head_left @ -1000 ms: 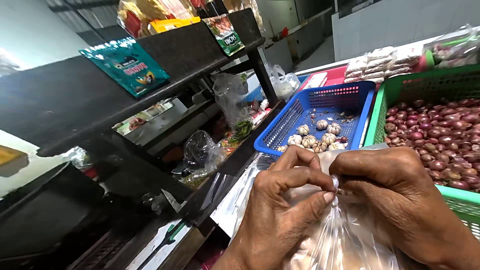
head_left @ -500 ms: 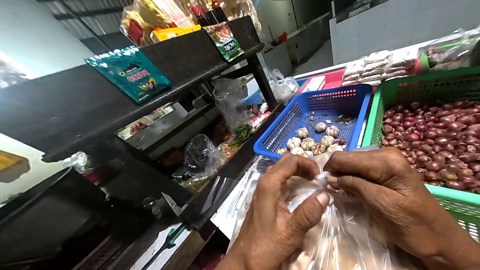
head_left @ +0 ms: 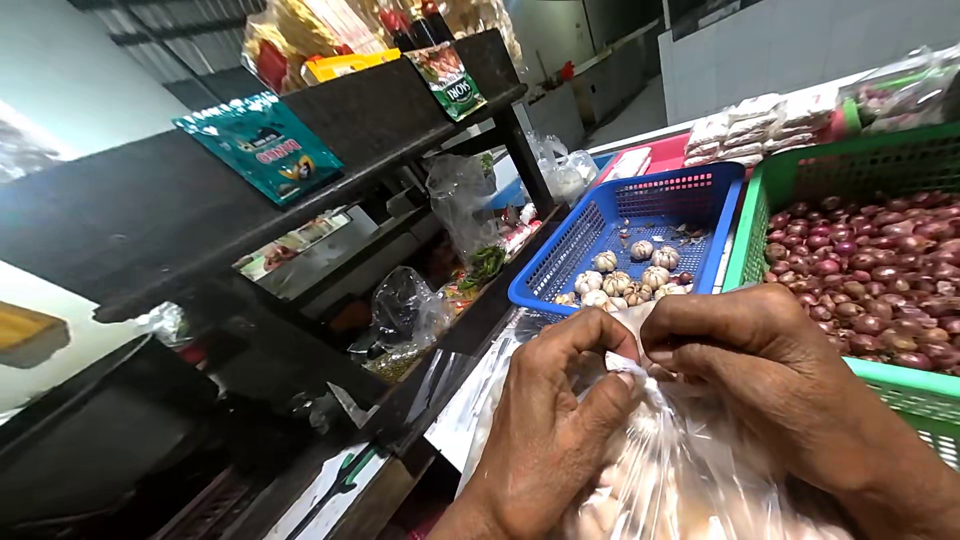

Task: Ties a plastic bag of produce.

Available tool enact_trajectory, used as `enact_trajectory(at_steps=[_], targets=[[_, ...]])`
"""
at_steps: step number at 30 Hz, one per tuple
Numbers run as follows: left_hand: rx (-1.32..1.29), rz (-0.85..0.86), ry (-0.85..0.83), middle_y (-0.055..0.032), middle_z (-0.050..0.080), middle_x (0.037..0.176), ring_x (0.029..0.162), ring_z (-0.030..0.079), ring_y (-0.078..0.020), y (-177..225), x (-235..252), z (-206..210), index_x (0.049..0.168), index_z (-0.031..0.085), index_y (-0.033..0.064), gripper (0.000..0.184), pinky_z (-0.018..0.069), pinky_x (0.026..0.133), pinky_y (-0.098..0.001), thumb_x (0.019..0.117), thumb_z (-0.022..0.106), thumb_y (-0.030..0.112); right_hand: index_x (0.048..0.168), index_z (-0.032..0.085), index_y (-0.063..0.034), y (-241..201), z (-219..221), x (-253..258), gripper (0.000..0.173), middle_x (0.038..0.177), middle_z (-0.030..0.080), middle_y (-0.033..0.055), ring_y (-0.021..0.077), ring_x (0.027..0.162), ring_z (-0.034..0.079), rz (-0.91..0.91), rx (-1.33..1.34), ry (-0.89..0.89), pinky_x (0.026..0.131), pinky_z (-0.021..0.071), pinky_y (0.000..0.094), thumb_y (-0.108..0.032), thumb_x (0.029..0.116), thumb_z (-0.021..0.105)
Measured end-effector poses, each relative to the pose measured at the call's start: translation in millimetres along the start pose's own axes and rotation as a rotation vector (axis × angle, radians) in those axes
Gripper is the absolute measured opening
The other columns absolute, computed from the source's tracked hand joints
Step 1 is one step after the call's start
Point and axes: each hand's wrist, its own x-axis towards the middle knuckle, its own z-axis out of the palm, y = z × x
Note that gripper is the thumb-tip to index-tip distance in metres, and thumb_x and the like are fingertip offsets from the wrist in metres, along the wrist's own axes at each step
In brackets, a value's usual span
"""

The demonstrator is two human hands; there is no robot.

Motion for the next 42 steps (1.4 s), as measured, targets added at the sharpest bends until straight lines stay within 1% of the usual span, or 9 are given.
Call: enact_trajectory(at_steps=[8, 12, 15, 18, 21, 27, 32, 37, 42], targets=[[0.239, -0.02, 0.089, 0.0083, 0.056, 0.067, 0.054, 0.053, -0.003, 5.0, 11.4, 2.9, 0.082, 0.061, 0.0186, 0.01, 0.0428, 0.044, -0.0193, 0.0908, 0.057, 0.016, 0.075, 0.067, -0.0193, 0.0, -1.3, -0.1, 0.021, 0.062, 0.054, -0.0117, -0.0008, 0.054, 0.05, 0.024, -0.058, -0.051, 0.044, 0.0375, 0.0187, -0.009, 0.0879, 0.055], [0.644, 0.043, 0.032, 0.0083, 0.052, 0.066, 0.056, 0.052, -0.0066, 8.6, 26.2, 3.1, 0.082, 0.061, 0.0192, 0.013, 0.0413, 0.047, -0.0293, 0.0918, 0.053, 0.024, 0.078, 0.069, -0.0206, -0.1, -0.6, -0.2, 0.019, 0.062, 0.054, -0.0126, -0.0006, 0.055, 0.051, 0.055, -0.102, -0.053, 0.046, 0.0392, 0.0199, -0.011, 0.0874, 0.056], [0.766, 0.089, -0.004, 0.005, 0.052, 0.072, 0.062, 0.053, -0.011, 11.0, 33.8, -1.6, 0.084, 0.064, 0.017, 0.015, 0.0409, 0.05, -0.0335, 0.0902, 0.052, 0.023, 0.08, 0.069, -0.0189, -0.7, -1.3, 0.2, 0.019, 0.065, 0.056, -0.0115, 0.0002, 0.057, 0.052, 0.055, -0.11, -0.015, 0.047, 0.0403, 0.0204, -0.008, 0.0859, 0.055], [0.677, 0.053, -0.002, 0.0051, 0.048, 0.073, 0.063, 0.05, -0.0088, 9.5, 34.8, -6.7, 0.077, 0.06, 0.017, 0.016, 0.0403, 0.052, -0.0289, 0.0886, 0.05, 0.019, 0.078, 0.068, -0.0181, -1.3, -1.8, 0.6, 0.019, 0.063, 0.055, -0.01, 0.0017, 0.054, 0.051, 0.101, -0.104, 0.047, 0.044, 0.0386, 0.0216, -0.007, 0.0831, 0.053], [0.343, -0.054, -0.01, 0.0035, 0.054, 0.067, 0.056, 0.051, -0.0074, 0.5, 31.4, -9.1, 0.068, 0.056, 0.0158, 0.025, 0.0386, 0.047, -0.0246, 0.0904, 0.044, 0.013, 0.076, 0.066, -0.0198, -1.4, -1.4, 0.8, 0.019, 0.062, 0.053, -0.0102, 0.0024, 0.053, 0.049, 0.15, -0.125, 0.049, 0.044, 0.0363, 0.0232, -0.008, 0.0836, 0.053], [-0.111, -0.284, -0.096, -0.0004, 0.057, 0.066, 0.052, 0.048, -0.0079, 5.0, 28.4, -11.8, 0.067, 0.055, 0.0136, 0.025, 0.0348, 0.044, -0.0223, 0.086, 0.04, 0.008, 0.075, 0.069, -0.0207, -0.1, -0.4, 0.3, 0.019, 0.071, 0.058, -0.0124, -0.0007, 0.065, 0.056, 0.079, -0.186, -0.019, 0.052, 0.0429, 0.0203, -0.01, 0.0825, 0.055], [0.073, -0.242, -0.2, 0.0016, 0.059, 0.068, 0.056, 0.052, -0.0082, 7.9, 29.0, -17.8, 0.067, 0.058, 0.015, 0.027, 0.0377, 0.046, -0.0245, 0.0877, 0.041, 0.012, 0.076, 0.068, -0.0232, 1.8, -0.1, -0.4, 0.018, 0.07, 0.058, -0.0141, -0.0016, 0.063, 0.056, 0.082, -0.186, -0.072, 0.05, 0.0438, 0.0201, -0.013, 0.082, 0.055], [0.277, -0.181, -0.293, 0.0045, 0.049, 0.064, 0.055, 0.048, -0.0071, 11.2, 35.7, -19.0, 0.068, 0.055, 0.0173, 0.022, 0.0353, 0.046, -0.024, 0.0882, 0.046, 0.014, 0.078, 0.069, -0.0249, 1.9, -0.1, -1.3, 0.017, 0.07, 0.058, -0.0147, -0.0016, 0.063, 0.056, 0.109, -0.184, -0.109, 0.05, 0.0452, 0.0214, -0.014, 0.0822, 0.057], [0.38, -0.135, -0.308, 0.0075, 0.051, 0.075, 0.065, 0.051, -0.0044, 14.9, 35.9, -12.8, 0.075, 0.06, 0.0209, 0.017, 0.0401, 0.053, -0.025, 0.0888, 0.049, 0.022, 0.073, 0.066, -0.0247, 0.6, -0.3, -1.3, 0.017, 0.064, 0.055, -0.0141, -0.001, 0.057, 0.053, 0.144, -0.181, -0.098, 0.046, 0.0415, 0.0217, -0.013, 0.0805, 0.056]])
